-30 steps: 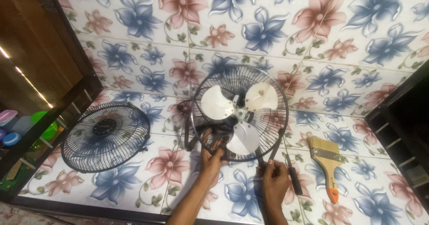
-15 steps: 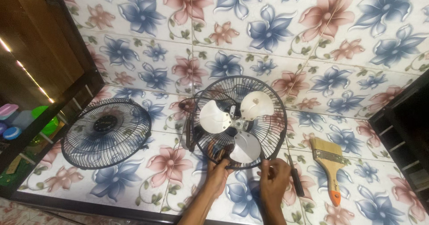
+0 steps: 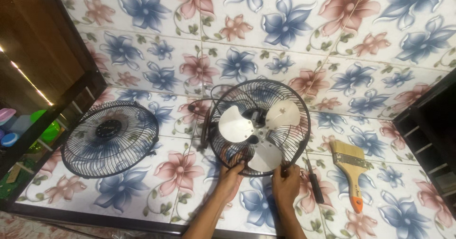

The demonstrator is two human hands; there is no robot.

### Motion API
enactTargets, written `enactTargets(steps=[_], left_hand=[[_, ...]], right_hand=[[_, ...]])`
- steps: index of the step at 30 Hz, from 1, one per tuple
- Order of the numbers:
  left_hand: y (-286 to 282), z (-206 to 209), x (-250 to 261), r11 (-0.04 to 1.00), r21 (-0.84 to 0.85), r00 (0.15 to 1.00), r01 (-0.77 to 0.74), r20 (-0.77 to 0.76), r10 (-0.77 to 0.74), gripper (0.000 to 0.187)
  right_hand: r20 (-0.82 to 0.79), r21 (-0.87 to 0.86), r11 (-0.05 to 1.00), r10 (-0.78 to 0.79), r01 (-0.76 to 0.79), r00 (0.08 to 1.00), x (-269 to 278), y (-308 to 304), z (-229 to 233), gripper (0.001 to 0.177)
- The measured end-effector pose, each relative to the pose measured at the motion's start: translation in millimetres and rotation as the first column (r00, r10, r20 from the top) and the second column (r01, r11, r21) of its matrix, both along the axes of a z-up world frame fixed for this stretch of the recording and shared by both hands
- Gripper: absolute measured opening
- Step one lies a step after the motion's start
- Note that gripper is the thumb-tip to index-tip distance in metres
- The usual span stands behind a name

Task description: The person removes the front grill of a small electric fan, then uses a screwdriver to loosen and remove the fan blades from the motor shaft. The fan remains disassembled on the tiled counter.

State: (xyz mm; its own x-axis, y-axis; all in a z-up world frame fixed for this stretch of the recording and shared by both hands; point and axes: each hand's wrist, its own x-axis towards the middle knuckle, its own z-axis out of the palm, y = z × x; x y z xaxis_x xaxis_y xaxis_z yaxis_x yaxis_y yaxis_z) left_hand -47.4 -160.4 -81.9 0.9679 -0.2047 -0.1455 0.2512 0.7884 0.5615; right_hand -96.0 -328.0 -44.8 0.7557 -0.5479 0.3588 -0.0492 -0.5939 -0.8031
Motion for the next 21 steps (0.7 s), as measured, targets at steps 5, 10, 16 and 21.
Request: enactTargets(steps=[5, 10, 16, 21], left_hand=[[3.2, 18.9, 3.6, 1.0, 0.008, 0.999, 0.006, -0.052, -0.006, 0.044], [8.6, 24.5, 8.9, 0.982, 0.188, 0.994, 0.01, -0.111, 0.011, 0.044], [22.1, 16.4, 15.7, 0.915, 0.395, 0.984, 0.079, -0.176, -0.009, 0.041], [24.0, 5.4, 18.6, 0.906, 0.414, 0.985, 0.087, -0.171, -0.016, 0.039]], right_hand=[[-0.035, 0.146, 0.989, -0.012, 0.017, 0.999, 2.3, -1.9, 12.5, 0.032], [0.057, 0.06, 0.998, 0.017, -0.021, 0.998, -1.8, 2.2, 17.1, 0.03], [-0.027, 0.116, 0.992, -0.037, 0.04, 0.999, -0.7, 7.6, 19.5, 0.031], [-0.04, 0.031, 0.999, -0.037, 0.038, 0.999, -2.9, 12.4, 27.0, 0.034]])
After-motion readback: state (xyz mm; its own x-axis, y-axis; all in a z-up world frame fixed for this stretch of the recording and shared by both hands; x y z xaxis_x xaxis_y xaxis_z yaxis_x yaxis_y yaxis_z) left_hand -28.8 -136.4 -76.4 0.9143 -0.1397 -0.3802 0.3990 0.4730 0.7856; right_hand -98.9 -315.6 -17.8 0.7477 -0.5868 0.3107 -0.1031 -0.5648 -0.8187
